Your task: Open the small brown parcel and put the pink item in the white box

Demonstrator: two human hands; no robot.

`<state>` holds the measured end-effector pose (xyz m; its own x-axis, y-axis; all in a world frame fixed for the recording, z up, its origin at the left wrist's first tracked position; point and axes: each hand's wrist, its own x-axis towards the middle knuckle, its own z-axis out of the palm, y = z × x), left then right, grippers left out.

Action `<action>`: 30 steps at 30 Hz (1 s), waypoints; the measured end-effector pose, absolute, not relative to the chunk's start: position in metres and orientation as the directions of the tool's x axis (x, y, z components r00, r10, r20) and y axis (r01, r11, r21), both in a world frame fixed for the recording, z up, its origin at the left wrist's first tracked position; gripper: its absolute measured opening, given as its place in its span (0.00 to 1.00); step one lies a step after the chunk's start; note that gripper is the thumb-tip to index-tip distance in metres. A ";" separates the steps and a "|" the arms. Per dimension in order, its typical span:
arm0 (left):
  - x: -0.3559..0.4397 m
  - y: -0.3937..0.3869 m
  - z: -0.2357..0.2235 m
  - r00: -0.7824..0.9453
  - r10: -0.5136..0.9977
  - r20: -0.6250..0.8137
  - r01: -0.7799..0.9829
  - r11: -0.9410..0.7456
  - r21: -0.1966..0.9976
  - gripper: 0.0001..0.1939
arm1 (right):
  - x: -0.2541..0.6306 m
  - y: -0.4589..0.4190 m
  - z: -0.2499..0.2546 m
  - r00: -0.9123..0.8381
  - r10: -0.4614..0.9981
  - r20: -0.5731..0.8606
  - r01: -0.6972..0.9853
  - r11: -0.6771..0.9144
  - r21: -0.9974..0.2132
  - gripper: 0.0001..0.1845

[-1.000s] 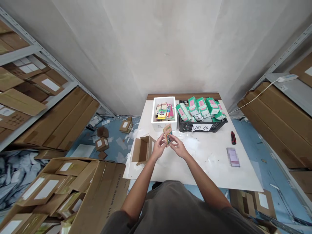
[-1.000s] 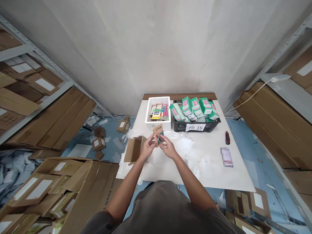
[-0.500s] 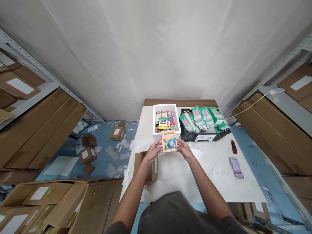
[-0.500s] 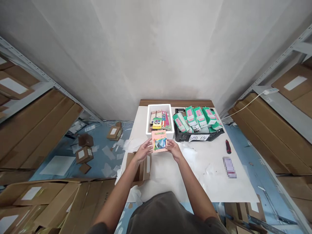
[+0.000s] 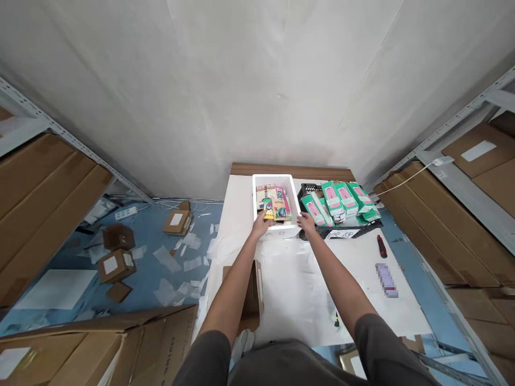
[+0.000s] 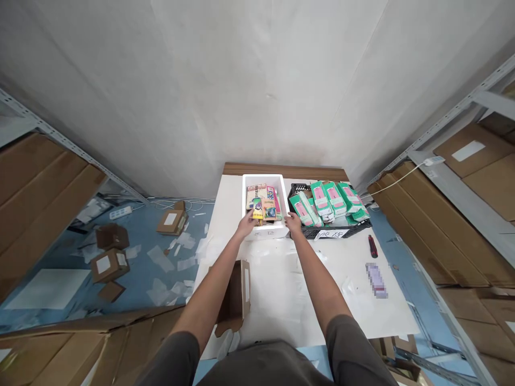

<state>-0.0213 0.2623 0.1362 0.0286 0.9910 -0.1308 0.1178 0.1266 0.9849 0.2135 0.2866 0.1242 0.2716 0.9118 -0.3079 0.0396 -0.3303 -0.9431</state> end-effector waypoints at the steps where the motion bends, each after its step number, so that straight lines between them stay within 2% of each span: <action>1: -0.018 0.248 0.133 0.013 0.995 -0.095 0.188 0.091 0.978 0.33 | 0.219 0.273 0.117 0.272 0.912 -0.307 0.045 -0.331 -0.943 0.26; 4: 0.004 0.181 0.113 0.105 0.994 0.028 0.321 -0.060 0.945 0.25 | 0.241 0.199 0.078 0.152 0.965 -0.212 0.133 -0.233 -0.963 0.27; 6: 0.028 0.127 0.093 0.196 0.980 0.025 0.373 -0.098 0.923 0.22 | 0.257 0.133 0.043 0.161 0.957 -0.241 0.239 -0.275 -0.931 0.26; 8: 0.051 0.075 0.068 0.260 0.963 -0.069 0.466 -0.062 0.883 0.24 | 0.271 0.069 0.011 0.193 0.938 -0.288 0.387 -0.342 -0.856 0.23; 9: 0.061 0.052 0.054 0.261 0.952 -0.160 0.544 -0.008 0.839 0.27 | 0.277 0.040 -0.003 0.203 0.930 -0.307 0.468 -0.367 -0.804 0.23; 12: 0.076 -0.001 0.009 0.114 0.899 -0.423 0.770 0.189 0.610 0.35 | 0.289 -0.022 -0.035 0.186 0.898 -0.398 0.684 -0.409 -0.604 0.29; 14: 0.078 -0.024 -0.019 0.025 0.881 -0.473 0.852 0.229 0.471 0.37 | 0.294 -0.046 -0.050 0.148 0.865 -0.479 0.792 -0.394 -0.467 0.35; 16: 0.075 -0.041 -0.040 -0.001 0.872 -0.489 0.892 0.222 0.394 0.37 | 0.298 -0.060 -0.061 0.121 0.838 -0.533 0.868 -0.349 -0.352 0.38; 18: 0.072 -0.052 -0.054 0.003 0.865 -0.502 0.903 0.214 0.373 0.36 | 0.303 -0.071 -0.070 0.132 0.820 -0.557 0.902 -0.333 -0.276 0.38; 20: 0.071 -0.060 -0.060 0.000 0.848 -0.531 0.884 0.247 0.396 0.30 | 0.308 -0.078 -0.076 0.158 0.799 -0.581 0.903 -0.356 -0.243 0.33; 23: 0.074 -0.068 -0.058 -0.030 0.819 -0.574 0.835 0.336 0.436 0.18 | 0.314 -0.085 -0.076 0.148 0.786 -0.600 0.887 -0.374 -0.272 0.22; 25: 0.077 -0.072 -0.050 -0.060 0.828 -0.557 0.801 0.373 0.468 0.15 | 0.316 -0.086 -0.069 0.116 0.817 -0.565 0.854 -0.372 -0.363 0.15; 27: 0.084 -0.074 -0.037 -0.078 0.859 -0.505 0.748 0.385 0.540 0.16 | 0.314 -0.082 -0.054 0.075 0.877 -0.474 0.761 -0.358 -0.541 0.09; 29: 0.092 -0.076 -0.019 -0.069 0.895 -0.441 0.684 0.364 0.632 0.16 | 0.307 -0.075 -0.033 -0.002 0.932 -0.362 0.588 -0.292 -0.754 0.04; 30: 0.097 -0.077 -0.009 -0.038 0.911 -0.410 0.623 0.342 0.703 0.17 | 0.301 -0.071 -0.021 -0.055 0.943 -0.327 0.476 -0.263 -0.839 0.04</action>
<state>0.0974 -0.0772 -0.0094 -0.0383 0.9114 -0.4098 0.6234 0.3423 0.7030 0.3015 -0.0707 -0.0210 -0.0554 0.9434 -0.3270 0.4757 -0.2630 -0.8394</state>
